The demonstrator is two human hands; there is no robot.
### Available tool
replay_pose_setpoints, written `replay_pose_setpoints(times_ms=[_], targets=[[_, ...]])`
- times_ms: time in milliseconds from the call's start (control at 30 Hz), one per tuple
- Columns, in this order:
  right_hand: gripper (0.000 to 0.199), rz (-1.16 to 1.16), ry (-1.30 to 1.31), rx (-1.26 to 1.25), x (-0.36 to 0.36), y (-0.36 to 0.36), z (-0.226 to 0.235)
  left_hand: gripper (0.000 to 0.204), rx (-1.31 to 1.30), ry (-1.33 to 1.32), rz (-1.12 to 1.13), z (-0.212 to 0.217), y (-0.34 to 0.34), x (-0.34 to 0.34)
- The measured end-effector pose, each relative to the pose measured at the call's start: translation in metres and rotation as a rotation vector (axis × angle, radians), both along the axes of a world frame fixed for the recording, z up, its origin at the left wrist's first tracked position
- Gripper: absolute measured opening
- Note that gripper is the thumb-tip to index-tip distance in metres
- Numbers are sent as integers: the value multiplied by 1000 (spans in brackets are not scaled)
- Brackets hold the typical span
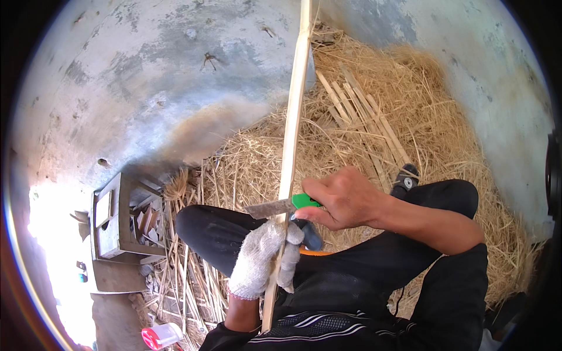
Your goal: The person sits on a straw-covered floor and uses a green-handled knife to shave the outer layer off a long bamboo stick. They hold the stick with a gloved left hand and scrape along its length with the knife in their right hand, producing thin shavings that fall onto the straw.
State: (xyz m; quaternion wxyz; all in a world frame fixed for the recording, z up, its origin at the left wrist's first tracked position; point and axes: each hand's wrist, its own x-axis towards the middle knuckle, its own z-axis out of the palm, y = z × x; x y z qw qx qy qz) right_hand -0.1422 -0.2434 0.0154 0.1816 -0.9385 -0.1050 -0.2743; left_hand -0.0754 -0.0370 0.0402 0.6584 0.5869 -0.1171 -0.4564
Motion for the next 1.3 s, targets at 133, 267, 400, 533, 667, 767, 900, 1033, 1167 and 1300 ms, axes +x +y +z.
replay_pose_setpoints(times_ms=[133, 267, 400, 533, 667, 767, 900, 1033, 1167, 1300], targets=[[49, -42, -100, -89, 12, -5, -9, 39, -55, 45, -31, -1, 0, 3], [44, -122, -187, -236, 31, -30, -22, 37, -66, 158, -23, -7, -6, 9], [33, -1073, -95, -141, 31, -191, 3, 40, 13, 186, -273, -9, 30, -14], [38, -851, -264, 209, 21, -189, 10, 38, -37, 190, -54, -27, 11, -1], [39, -61, -110, 35, 26, -44, -3, 35, -81, 59, -19, -5, 10, 13], [45, 77, -134, -27, 20, -7, -12, 33, -26, 17, -36, 7, 7, 11], [48, 29, -228, -33, 27, -4, -29, 31, 47, -51, -47, 12, -1, 8], [51, -344, -180, -87, 38, -45, -32, 32, 62, -32, -62, 12, -2, 2], [50, -556, -392, -70, 45, -142, 10, 35, -25, 64, -96, 5, 15, -12], [46, -188, -272, 3, 29, -67, -22, 35, -53, 66, -37, 8, -4, -2]])
